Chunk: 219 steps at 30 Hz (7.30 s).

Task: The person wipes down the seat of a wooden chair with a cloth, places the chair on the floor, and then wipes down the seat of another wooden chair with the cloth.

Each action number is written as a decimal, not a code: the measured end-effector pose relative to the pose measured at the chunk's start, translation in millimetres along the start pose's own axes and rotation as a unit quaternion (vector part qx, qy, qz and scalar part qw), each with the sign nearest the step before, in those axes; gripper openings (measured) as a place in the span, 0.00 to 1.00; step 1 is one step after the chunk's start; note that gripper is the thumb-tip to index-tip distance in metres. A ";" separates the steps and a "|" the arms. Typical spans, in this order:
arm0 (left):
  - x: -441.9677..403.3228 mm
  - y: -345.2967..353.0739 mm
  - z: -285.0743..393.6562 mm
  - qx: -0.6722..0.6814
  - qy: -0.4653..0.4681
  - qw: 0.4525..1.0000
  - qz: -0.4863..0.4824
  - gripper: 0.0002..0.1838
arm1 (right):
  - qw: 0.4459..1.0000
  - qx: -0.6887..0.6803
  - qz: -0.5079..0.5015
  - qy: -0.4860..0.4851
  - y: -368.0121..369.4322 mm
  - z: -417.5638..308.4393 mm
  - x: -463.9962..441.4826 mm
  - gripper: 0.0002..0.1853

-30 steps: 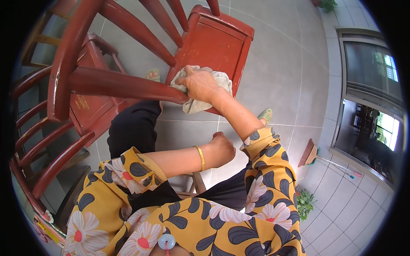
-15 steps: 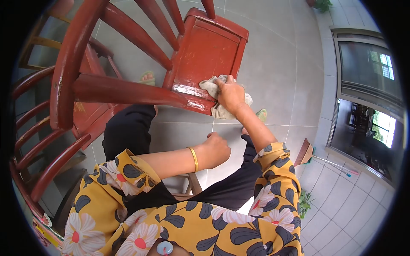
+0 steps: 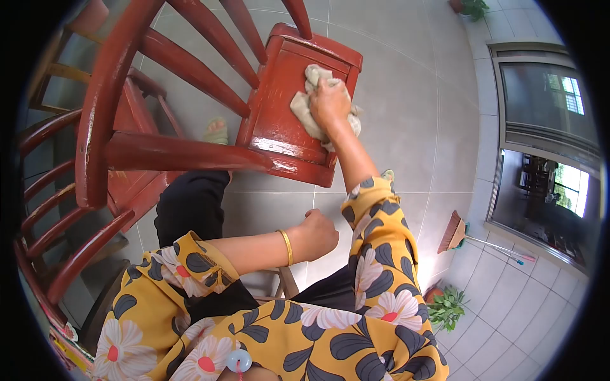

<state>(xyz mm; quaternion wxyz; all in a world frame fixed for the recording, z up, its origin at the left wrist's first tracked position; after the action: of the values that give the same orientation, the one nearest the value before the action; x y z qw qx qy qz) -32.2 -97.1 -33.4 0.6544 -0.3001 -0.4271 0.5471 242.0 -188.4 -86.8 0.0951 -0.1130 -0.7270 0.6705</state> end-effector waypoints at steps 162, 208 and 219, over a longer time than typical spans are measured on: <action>-8.3 -1.3 -11.0 0.053 -0.007 0.998 -0.014 0.10 | 0.968 -0.010 -0.170 0.184 10.0 30.1 -2.8 0.30; -6.5 -10.2 -6.6 0.106 0.001 0.994 -0.024 0.10 | 0.932 -0.331 -0.073 0.128 34.0 63.3 -66.1 0.29; 2.0 -27.6 -3.5 0.054 0.005 0.998 0.018 0.07 | 0.914 -0.293 0.117 0.254 7.0 105.9 -79.9 0.20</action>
<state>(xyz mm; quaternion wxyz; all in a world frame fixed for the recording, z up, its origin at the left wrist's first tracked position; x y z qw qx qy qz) -16.3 -101.0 -10.9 0.6615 -0.2747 -0.3887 0.5796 288.0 -312.2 -101.5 0.1607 -0.3866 -0.8239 0.3821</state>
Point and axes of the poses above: each hand's wrist, its own x-axis away from the middle knuckle, its own y-axis out of the palm, z = x × y, the point moved 9 cm from there along -x, towards the middle knuckle, and after that the axes turned 2 degrees about x, right-handed, at the moved point
